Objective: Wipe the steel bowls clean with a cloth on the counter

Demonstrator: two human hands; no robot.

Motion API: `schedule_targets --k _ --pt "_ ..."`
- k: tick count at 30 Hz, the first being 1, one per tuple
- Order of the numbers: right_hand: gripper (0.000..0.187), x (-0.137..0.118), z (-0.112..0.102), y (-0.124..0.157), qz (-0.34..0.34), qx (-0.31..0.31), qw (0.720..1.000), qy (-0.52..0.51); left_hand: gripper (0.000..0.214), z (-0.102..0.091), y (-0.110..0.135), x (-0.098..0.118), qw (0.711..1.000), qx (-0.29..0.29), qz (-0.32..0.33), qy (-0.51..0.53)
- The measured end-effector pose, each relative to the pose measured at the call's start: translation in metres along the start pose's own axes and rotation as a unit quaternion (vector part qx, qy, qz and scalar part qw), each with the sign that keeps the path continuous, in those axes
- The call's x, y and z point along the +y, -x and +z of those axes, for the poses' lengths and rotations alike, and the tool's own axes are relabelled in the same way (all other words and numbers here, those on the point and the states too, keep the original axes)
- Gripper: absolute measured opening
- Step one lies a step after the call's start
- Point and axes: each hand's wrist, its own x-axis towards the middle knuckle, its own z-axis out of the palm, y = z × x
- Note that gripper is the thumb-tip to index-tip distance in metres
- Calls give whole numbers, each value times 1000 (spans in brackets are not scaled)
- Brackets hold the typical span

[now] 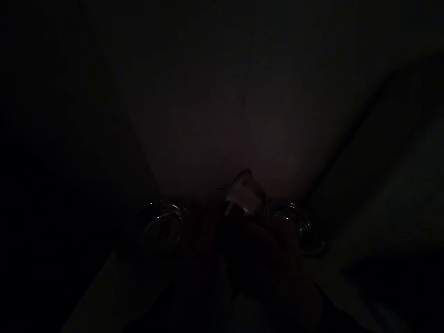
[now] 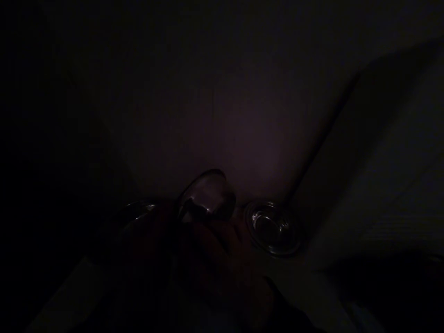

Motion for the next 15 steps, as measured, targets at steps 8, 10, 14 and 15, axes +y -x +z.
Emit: schedule_targets --k 8,10,14,15 --pt "27 0 1 1 2 6 1000 3 27 1 0 6 998 3 44 -50" --pt "26 1 0 1 -3 16 1000 7 28 0 2 6 997 2 49 -58" --pt "27 3 -1 1 -8 12 1000 14 28 -1 4 0 996 -2 59 -67" --pt "27 2 -1 1 -5 10 1000 16 27 -2 3 -3 996 -2 62 -67"
